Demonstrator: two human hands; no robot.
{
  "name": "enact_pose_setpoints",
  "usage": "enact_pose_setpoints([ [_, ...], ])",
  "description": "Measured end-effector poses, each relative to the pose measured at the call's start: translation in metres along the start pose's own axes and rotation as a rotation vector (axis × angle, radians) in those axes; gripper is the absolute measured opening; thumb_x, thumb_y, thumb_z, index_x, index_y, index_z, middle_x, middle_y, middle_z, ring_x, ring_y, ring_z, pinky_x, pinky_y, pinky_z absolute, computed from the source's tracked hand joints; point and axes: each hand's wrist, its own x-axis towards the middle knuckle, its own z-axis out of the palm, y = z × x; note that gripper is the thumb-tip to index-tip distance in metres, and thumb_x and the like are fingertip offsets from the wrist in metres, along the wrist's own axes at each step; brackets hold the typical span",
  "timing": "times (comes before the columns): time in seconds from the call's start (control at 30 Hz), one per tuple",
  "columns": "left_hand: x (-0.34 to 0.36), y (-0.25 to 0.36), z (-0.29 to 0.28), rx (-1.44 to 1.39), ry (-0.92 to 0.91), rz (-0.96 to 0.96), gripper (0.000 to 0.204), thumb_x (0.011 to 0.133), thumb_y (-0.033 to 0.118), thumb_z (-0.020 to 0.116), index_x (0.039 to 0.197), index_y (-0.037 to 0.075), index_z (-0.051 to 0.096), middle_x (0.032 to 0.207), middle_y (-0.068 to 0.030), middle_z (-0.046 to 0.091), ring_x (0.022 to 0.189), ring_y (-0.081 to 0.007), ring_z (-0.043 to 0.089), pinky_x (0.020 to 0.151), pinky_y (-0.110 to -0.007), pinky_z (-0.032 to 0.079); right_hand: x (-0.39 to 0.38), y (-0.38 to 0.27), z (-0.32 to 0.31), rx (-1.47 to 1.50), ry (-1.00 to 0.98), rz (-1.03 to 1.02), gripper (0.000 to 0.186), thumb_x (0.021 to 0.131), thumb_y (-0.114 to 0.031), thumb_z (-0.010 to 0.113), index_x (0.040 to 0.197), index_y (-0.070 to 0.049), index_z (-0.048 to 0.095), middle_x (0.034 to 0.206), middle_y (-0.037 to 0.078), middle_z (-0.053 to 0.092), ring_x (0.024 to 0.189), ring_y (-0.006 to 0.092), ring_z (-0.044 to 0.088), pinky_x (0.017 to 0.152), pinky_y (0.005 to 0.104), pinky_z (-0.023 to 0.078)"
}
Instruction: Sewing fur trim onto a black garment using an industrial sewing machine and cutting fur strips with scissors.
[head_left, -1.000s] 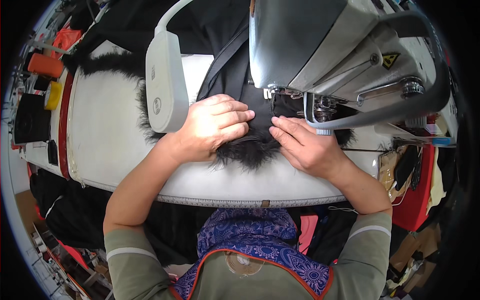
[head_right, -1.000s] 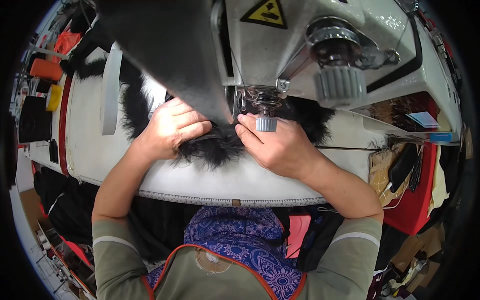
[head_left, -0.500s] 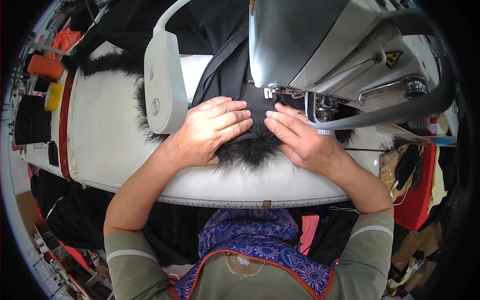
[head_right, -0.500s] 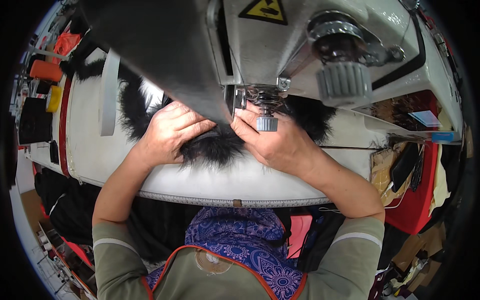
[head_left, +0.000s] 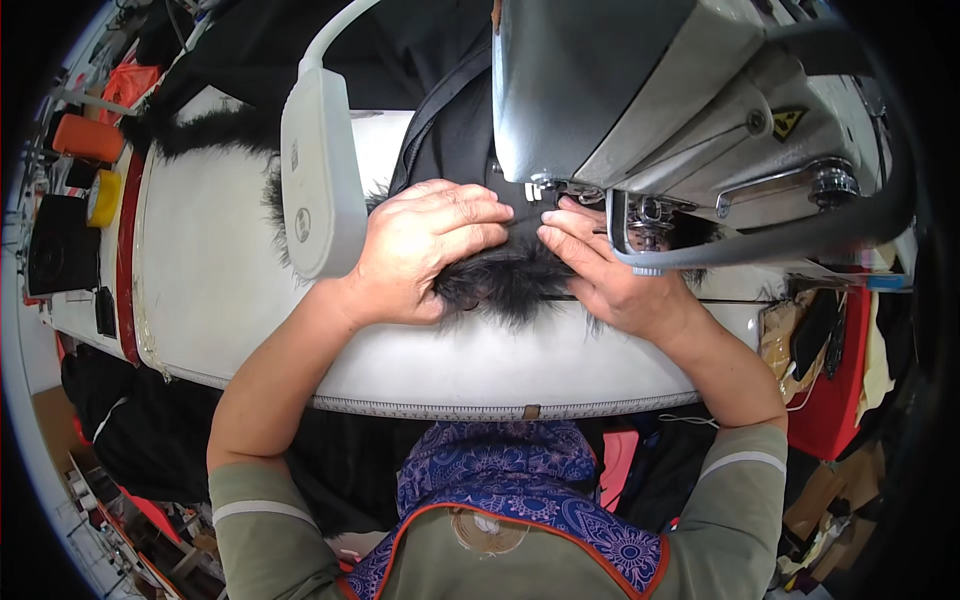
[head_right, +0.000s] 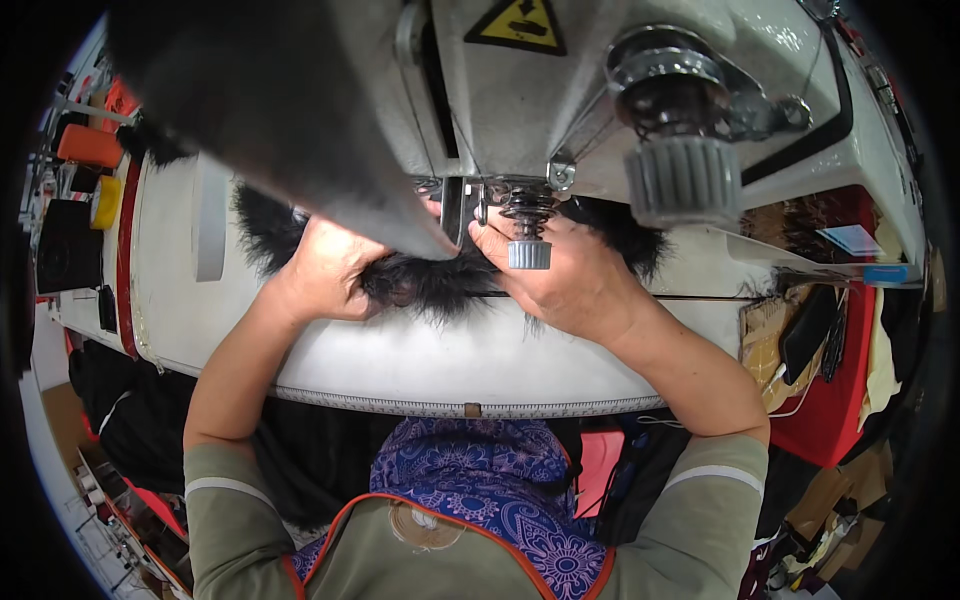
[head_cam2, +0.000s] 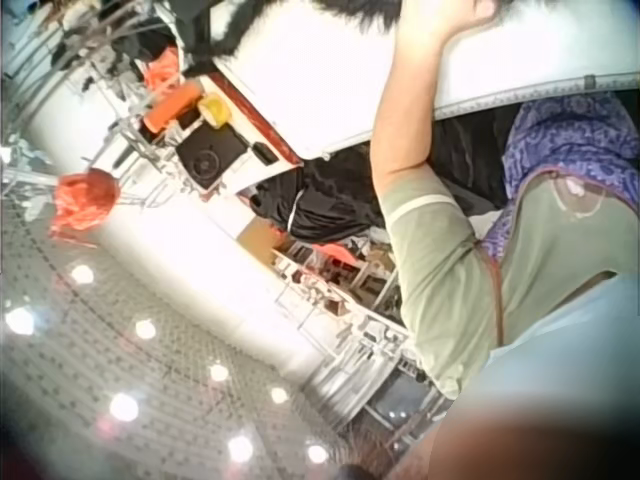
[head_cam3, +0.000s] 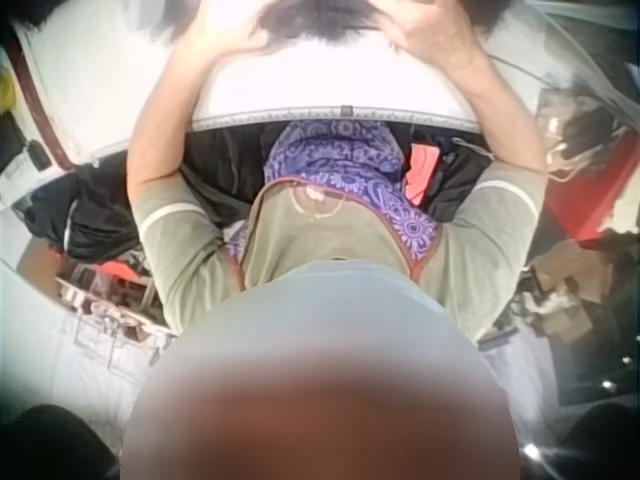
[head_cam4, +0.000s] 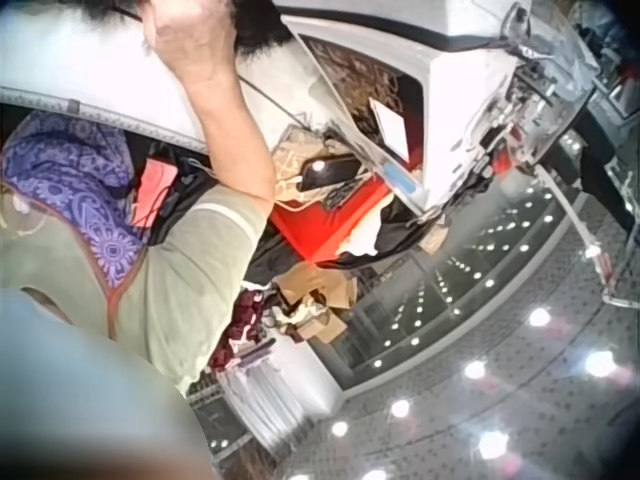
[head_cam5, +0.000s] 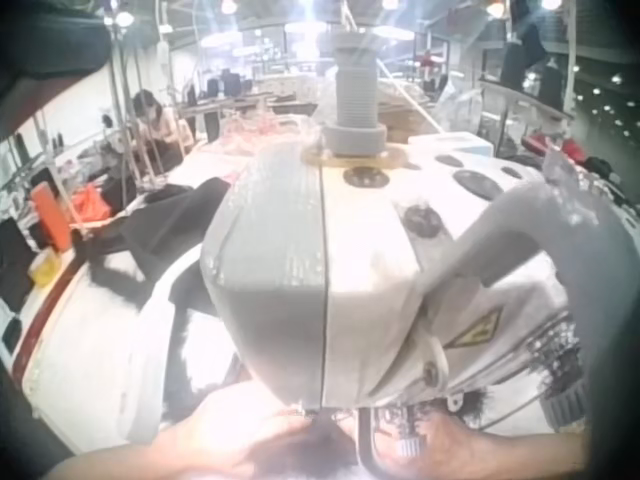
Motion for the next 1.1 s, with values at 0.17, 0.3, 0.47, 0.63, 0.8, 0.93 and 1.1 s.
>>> enact_pose_setpoints([
  [0.17,-0.001,0.001,0.002,-0.006,-0.018,-0.013,0.049,0.054,0.012,0.067,0.102,0.006,0.064,0.111,-0.0052,0.063,0.107,-0.024,0.058,0.092,-0.039,0.045,-0.001,0.001,0.003,-0.057,0.029,-0.034,0.049,0.059,-0.003,0.071,0.107,-0.002,0.062,0.11,0.007,0.06,0.107,0.0244,0.059,0.09,0.0371,0.047],
  [0.3,0.001,0.004,0.002,0.175,-0.055,-0.058,0.053,0.054,0.01,0.066,0.107,0.008,0.064,0.114,-0.0029,0.062,0.111,-0.024,0.056,0.094,-0.039,0.044,0.001,-0.001,0.0,-0.057,0.029,-0.024,0.048,0.06,-0.004,0.071,0.107,-0.002,0.063,0.109,0.007,0.06,0.106,0.0236,0.06,0.088,0.036,0.047],
  [0.47,0.005,0.007,-0.003,0.254,-0.154,-0.082,0.055,0.057,0.01,0.066,0.111,0.01,0.063,0.119,-0.0012,0.06,0.116,-0.0236,0.052,0.098,-0.04,0.041,-0.003,0.001,-0.001,-0.054,-0.039,0.078,0.05,0.061,-0.005,0.069,0.11,-0.004,0.061,0.109,0.006,0.06,0.102,0.023,0.061,0.086,0.035,0.048],
  [0.63,0.007,0.004,0.0,0.212,-0.092,-0.129,0.05,0.062,0.012,0.067,0.111,0.01,0.063,0.122,-0.0014,0.059,0.118,-0.0232,0.051,0.1,-0.041,0.04,-0.002,0.008,0.003,-0.116,0.008,0.052,0.049,0.064,-0.006,0.069,0.112,-0.007,0.062,0.108,0.007,0.062,0.098,0.0231,0.061,0.084,0.0359,0.049],
  [0.8,0.01,0.001,0.0,0.209,-0.066,-0.096,0.048,0.064,0.016,0.069,0.112,0.01,0.063,0.12,-0.0015,0.06,0.115,-0.0236,0.053,0.101,-0.042,0.04,0.001,0.009,0.002,-0.114,0.065,0.031,0.048,0.065,-0.008,0.069,0.113,-0.008,0.061,0.109,0.008,0.062,0.097,0.0236,0.061,0.084,0.0367,0.049],
  [0.93,0.01,0.002,-0.001,0.237,-0.058,-0.074,0.049,0.064,0.019,0.07,0.112,0.01,0.062,0.12,-0.0011,0.06,0.115,-0.0232,0.053,0.101,-0.041,0.04,0.002,0.007,-0.001,-0.098,0.035,0.058,0.048,0.066,-0.008,0.069,0.113,-0.009,0.061,0.11,0.007,0.062,0.097,0.0241,0.061,0.084,0.0366,0.049],
  [1.1,0.008,-0.001,0.001,0.225,-0.054,-0.08,0.049,0.066,0.018,0.069,0.113,0.01,0.062,0.12,-0.0009,0.06,0.115,-0.0231,0.053,0.1,-0.041,0.04,0.005,0.004,-0.002,-0.108,0.069,0.026,0.047,0.066,-0.008,0.068,0.112,-0.008,0.061,0.11,0.006,0.061,0.097,0.0235,0.061,0.084,0.0361,0.049],
])
